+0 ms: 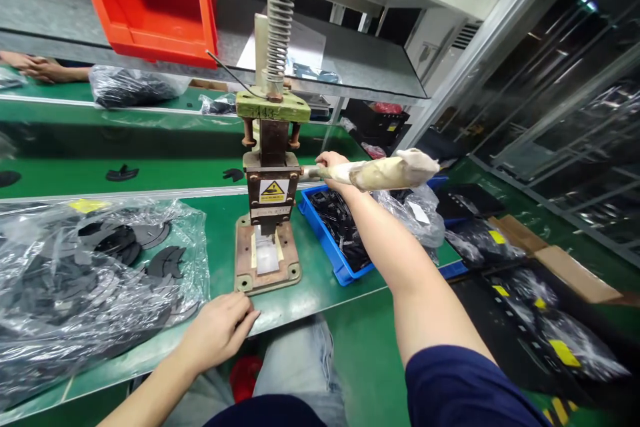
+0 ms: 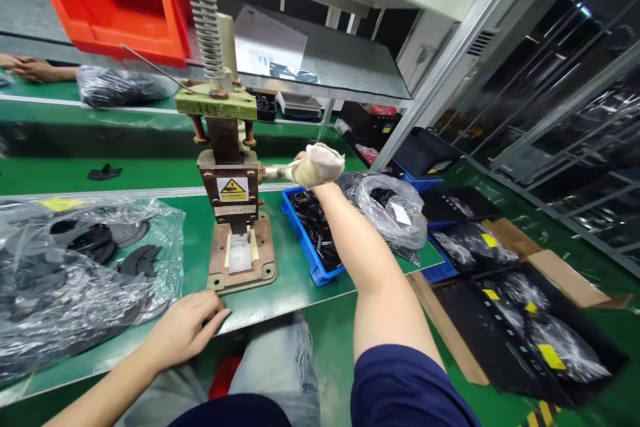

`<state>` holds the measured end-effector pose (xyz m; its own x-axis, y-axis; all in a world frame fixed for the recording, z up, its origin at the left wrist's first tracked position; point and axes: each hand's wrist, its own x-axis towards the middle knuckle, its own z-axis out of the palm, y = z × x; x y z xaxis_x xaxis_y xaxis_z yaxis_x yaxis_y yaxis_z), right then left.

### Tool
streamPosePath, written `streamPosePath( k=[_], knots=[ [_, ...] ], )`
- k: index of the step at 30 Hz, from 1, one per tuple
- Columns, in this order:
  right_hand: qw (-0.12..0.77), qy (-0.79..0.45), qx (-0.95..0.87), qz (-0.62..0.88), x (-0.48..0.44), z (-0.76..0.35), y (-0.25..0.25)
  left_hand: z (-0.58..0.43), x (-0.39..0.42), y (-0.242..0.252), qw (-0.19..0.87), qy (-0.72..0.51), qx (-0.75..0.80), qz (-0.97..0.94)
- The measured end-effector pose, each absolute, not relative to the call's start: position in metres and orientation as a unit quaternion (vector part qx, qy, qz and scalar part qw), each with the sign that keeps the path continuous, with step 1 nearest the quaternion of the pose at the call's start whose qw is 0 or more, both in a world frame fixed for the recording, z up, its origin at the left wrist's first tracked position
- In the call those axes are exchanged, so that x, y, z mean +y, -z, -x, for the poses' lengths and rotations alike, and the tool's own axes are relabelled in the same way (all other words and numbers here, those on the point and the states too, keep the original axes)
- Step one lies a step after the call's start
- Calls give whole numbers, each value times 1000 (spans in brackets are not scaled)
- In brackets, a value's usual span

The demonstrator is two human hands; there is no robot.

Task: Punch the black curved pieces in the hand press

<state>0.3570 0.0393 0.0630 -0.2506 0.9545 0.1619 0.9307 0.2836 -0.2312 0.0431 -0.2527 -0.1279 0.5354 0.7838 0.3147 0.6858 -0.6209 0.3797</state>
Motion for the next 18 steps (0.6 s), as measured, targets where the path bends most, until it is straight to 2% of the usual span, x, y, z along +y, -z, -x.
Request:
streamPosePath(
  k=[4,11,18],
  knots=[
    [88,-38,-764,638,7,-393,-39,-44,-253,128,112,-236,427,-866],
    [-47,-117,-768,628,-67,-447,-2,-46,-253,129,109,-241,434,-861],
    [-31,-91,-773,627,-99,-440,27,-45,-255,129,101,-242,440,-859]
  ],
)
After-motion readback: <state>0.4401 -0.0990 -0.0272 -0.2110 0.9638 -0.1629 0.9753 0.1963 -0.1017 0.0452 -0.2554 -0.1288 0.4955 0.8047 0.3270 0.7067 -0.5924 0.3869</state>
